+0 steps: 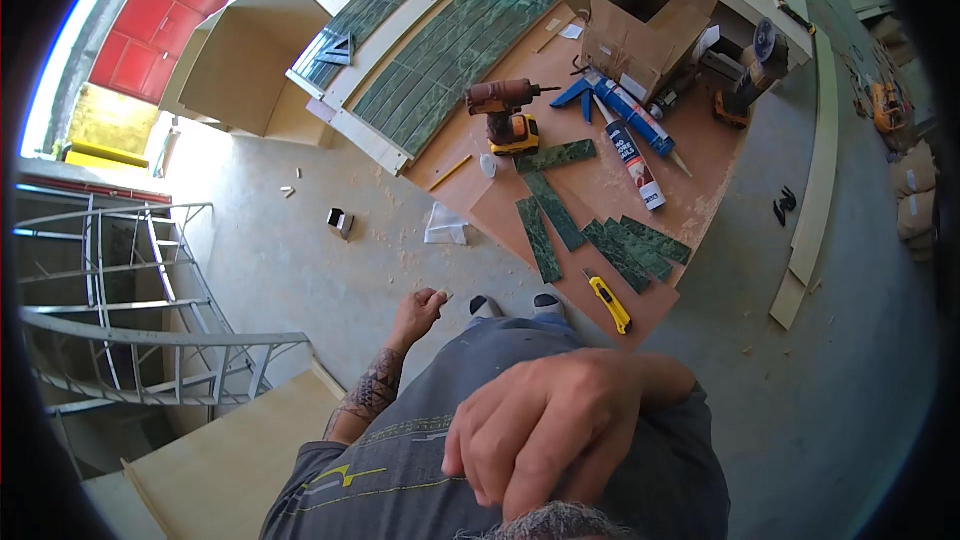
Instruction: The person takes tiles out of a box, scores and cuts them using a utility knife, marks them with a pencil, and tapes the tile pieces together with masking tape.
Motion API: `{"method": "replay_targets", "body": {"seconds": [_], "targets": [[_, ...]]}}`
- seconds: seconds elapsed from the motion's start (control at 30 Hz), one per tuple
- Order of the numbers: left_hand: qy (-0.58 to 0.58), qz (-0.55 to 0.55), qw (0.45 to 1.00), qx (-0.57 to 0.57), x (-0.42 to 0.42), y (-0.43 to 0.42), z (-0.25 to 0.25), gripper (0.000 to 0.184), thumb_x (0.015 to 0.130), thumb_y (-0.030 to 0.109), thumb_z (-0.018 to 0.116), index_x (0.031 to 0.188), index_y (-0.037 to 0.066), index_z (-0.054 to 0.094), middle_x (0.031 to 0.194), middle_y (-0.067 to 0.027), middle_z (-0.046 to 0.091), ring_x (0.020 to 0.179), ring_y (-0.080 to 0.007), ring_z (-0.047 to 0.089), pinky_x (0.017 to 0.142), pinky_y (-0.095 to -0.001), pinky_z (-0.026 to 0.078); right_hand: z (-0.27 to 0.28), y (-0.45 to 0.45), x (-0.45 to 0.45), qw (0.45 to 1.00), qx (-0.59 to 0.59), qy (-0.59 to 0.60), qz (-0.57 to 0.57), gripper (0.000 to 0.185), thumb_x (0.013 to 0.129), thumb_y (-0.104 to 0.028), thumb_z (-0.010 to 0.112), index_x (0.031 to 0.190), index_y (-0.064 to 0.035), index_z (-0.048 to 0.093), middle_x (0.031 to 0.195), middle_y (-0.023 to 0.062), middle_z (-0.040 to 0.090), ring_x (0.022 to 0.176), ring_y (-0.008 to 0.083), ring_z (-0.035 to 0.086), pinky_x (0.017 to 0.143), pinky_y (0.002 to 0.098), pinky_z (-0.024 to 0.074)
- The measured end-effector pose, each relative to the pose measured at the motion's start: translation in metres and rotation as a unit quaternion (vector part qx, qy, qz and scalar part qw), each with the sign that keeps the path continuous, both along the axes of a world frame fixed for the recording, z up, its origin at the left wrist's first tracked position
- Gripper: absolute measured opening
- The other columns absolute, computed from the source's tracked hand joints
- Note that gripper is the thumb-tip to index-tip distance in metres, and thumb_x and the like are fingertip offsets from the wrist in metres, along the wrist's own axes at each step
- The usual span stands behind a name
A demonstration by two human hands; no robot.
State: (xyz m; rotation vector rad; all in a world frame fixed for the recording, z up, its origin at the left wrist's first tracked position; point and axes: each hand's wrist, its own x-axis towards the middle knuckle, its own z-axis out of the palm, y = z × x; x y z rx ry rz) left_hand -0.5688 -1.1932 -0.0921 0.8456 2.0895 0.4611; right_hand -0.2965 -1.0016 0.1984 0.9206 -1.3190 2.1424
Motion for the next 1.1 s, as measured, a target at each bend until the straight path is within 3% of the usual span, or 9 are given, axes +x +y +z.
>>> {"method": "replay_targets", "body": {"seconds": [0.1, 0.3, 0.37, 0.43, 0.53, 0.63, 0.73, 0.8, 1.1], "targets": [[-0.010, -0.088, 0.996, 0.012, -0.029, 0.032, -0.016, 0.043, 0.101, 0.042, 0.062, 0.099, 0.002, 0.078, 0.072, -0.0107, 0.072, 0.068, -0.0221, 0.071, 0.069, -0.0384, 0.055, 0.004, 0.000, -0.026, 0.999, -0.011, 0.045, 0.004, 0.028, 0.098, -0.026, 0.078, 0.107, 0.0010, 0.077, 0.100, 0.0139, 0.072, 0.095, 0.0282, 0.072, 0.104, 0.0513, 0.0511], [0.028, -0.234, 0.969, 0.080, -0.090, 0.072, -0.046, 0.044, 0.101, 0.042, 0.062, 0.094, 0.002, 0.077, 0.077, -0.0157, 0.075, 0.073, -0.0284, 0.075, 0.072, -0.0426, 0.057, 0.019, 0.012, -0.064, 0.951, -0.049, -0.073, -0.297, 0.014, 0.097, -0.019, 0.079, 0.095, -0.0054, 0.080, 0.087, 0.0074, 0.073, 0.095, 0.0247, 0.073, 0.112, 0.0511, 0.0489], [-0.021, -0.237, 0.971, 0.039, -0.108, 0.085, -0.035, 0.045, 0.102, 0.042, 0.061, 0.093, 0.002, 0.077, 0.076, -0.0156, 0.074, 0.073, -0.0285, 0.075, 0.073, -0.0424, 0.057, 0.029, 0.012, -0.083, 0.944, 0.039, -0.005, -0.327, 0.025, 0.096, -0.031, 0.079, 0.093, -0.0059, 0.079, 0.084, 0.0070, 0.073, 0.094, 0.0244, 0.073, 0.111, 0.0504, 0.0504], [-0.028, -0.273, 0.961, 0.041, -0.132, 0.100, -0.033, 0.045, 0.102, 0.043, 0.061, 0.095, 0.001, 0.076, 0.076, -0.0154, 0.074, 0.073, -0.0275, 0.075, 0.073, -0.0418, 0.057, 0.017, 0.011, -0.090, 0.907, 0.035, -0.141, -0.395, 0.040, 0.097, -0.042, 0.075, 0.094, -0.0024, 0.077, 0.083, 0.0077, 0.072, 0.093, 0.0234, 0.073, 0.108, 0.0476, 0.0527], [-0.065, -0.264, 0.960, 0.067, -0.153, 0.111, -0.013, 0.043, 0.103, 0.040, 0.061, 0.098, 0.000, 0.075, 0.073, -0.0130, 0.072, 0.070, -0.0245, 0.072, 0.072, -0.0396, 0.056, -0.065, 0.012, -0.105, 0.772, -0.115, -0.417, -0.466, 0.033, 0.103, -0.031, 0.071, 0.116, -0.0010, 0.070, 0.096, 0.0011, 0.070, 0.090, 0.0069, 0.064, 0.088, 0.0248, 0.0515], [-0.106, -0.279, 0.951, 0.079, -0.161, 0.131, 0.010, 0.041, 0.103, 0.037, 0.061, 0.100, -0.002, 0.076, 0.070, -0.0085, 0.068, 0.068, -0.0178, 0.067, 0.068, -0.0349, 0.053, -0.229, -0.012, -0.090, 0.392, -0.046, -0.709, -0.584, 0.045, 0.094, -0.034, 0.080, 0.122, -0.0006, 0.066, 0.098, 0.0107, 0.072, 0.095, 0.0234, 0.071, 0.090, 0.0350, 0.0543], [-0.159, -0.308, 0.933, 0.095, -0.158, 0.155, 0.024, 0.042, 0.105, 0.039, 0.061, 0.104, -0.001, 0.075, 0.072, -0.0067, 0.067, 0.071, -0.0145, 0.065, 0.069, -0.0322, 0.052, -0.315, -0.052, -0.086, 0.284, -0.049, -0.776, -0.561, 0.055, 0.089, -0.033, 0.082, 0.131, -0.0022, 0.063, 0.113, 0.0205, 0.068, 0.106, 0.0361, 0.068, 0.097, 0.0420, 0.0532], [-0.223, -0.340, 0.910, 0.084, -0.153, 0.171, 0.019, 0.043, 0.106, 0.040, 0.061, 0.112, -0.002, 0.072, 0.079, -0.0071, 0.067, 0.076, -0.0135, 0.064, 0.074, -0.0313, 0.052, -0.348, -0.075, -0.093, 0.115, 0.023, -0.703, -0.702, 0.063, 0.088, -0.029, 0.082, 0.140, -0.0048, 0.056, 0.127, 0.0253, 0.058, 0.117, 0.0413, 0.062, 0.099, 0.0461, 0.0523], [-0.224, -0.451, 0.853, 0.137, -0.120, 0.214, 0.028, 0.040, 0.097, 0.028, 0.068, 0.121, -0.005, 0.068, 0.087, -0.0164, 0.073, 0.078, -0.0246, 0.071, 0.075, -0.0381, 0.054, -0.371, -0.089, -0.085, 0.112, 0.022, -0.676, -0.728, 0.048, 0.084, -0.011, 0.082, 0.123, -0.0066, 0.054, 0.121, 0.0193, 0.061, 0.113, 0.0420, 0.060, 0.093, 0.0472, 0.0522]]}}
